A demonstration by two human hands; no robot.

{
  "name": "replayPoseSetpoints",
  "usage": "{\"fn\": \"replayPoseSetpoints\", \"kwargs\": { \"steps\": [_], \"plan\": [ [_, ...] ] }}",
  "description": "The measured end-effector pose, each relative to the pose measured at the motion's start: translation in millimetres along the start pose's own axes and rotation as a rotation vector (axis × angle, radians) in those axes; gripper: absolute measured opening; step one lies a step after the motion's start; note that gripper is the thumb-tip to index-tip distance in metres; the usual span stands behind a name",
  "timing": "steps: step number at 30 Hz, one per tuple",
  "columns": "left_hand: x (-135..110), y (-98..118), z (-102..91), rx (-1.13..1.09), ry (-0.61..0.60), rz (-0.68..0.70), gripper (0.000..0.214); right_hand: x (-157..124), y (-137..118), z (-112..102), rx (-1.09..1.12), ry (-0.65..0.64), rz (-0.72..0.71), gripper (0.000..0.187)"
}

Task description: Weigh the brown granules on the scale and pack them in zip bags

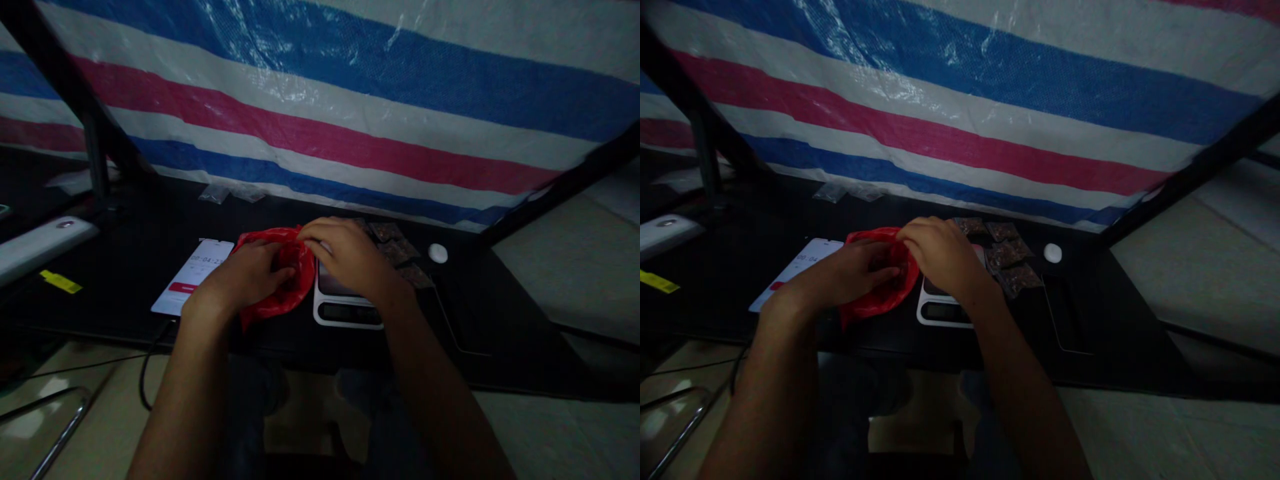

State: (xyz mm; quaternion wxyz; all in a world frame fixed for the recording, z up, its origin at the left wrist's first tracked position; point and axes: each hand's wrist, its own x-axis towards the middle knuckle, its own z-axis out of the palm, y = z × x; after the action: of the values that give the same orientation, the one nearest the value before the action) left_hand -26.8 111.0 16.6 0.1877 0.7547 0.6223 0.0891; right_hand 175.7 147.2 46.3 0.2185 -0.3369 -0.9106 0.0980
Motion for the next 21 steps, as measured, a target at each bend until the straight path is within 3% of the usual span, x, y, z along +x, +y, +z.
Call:
{"fn": "replayPoseSetpoints", "kwargs": {
  "steps": [3, 4, 7, 11, 15, 18, 21],
  "plan": [
    [-9, 7, -12.3, -0.003, 0.07, -0.026, 0.044, -18, 21, -31, 0.025, 0.159, 0.15, 0.025],
    [-12, 8, -15.2, -0.004, 0.094, -0.029, 0.045, -27, 31, -39, 0.018, 0.152, 0.231, 0.026],
    [-14, 7, -18.8, -0.028, 0.146, -0.007, 0.046, -53, 67, -52, -0.036, 0.058, 0.473, 0.032],
    [-12, 6, -18.3, -0.068, 0.157, 0.011, 0.046, -77, 99, -49, -0.083, -0.111, 0.705, 0.046],
    [-11, 6, -19.0, -0.097, 0.132, 0.032, 0.044, -82, 109, -38, -0.131, -0.183, 0.668, 0.067],
    [-13, 7, -19.8, -0.151, 0.148, 0.066, 0.044, -82, 115, -31, -0.186, -0.176, 0.579, 0.057],
    [-15, 8, -20.5, -0.184, 0.156, 0.096, 0.041, -84, 122, -31, -0.231, -0.114, 0.601, 0.038]
  ]
}}
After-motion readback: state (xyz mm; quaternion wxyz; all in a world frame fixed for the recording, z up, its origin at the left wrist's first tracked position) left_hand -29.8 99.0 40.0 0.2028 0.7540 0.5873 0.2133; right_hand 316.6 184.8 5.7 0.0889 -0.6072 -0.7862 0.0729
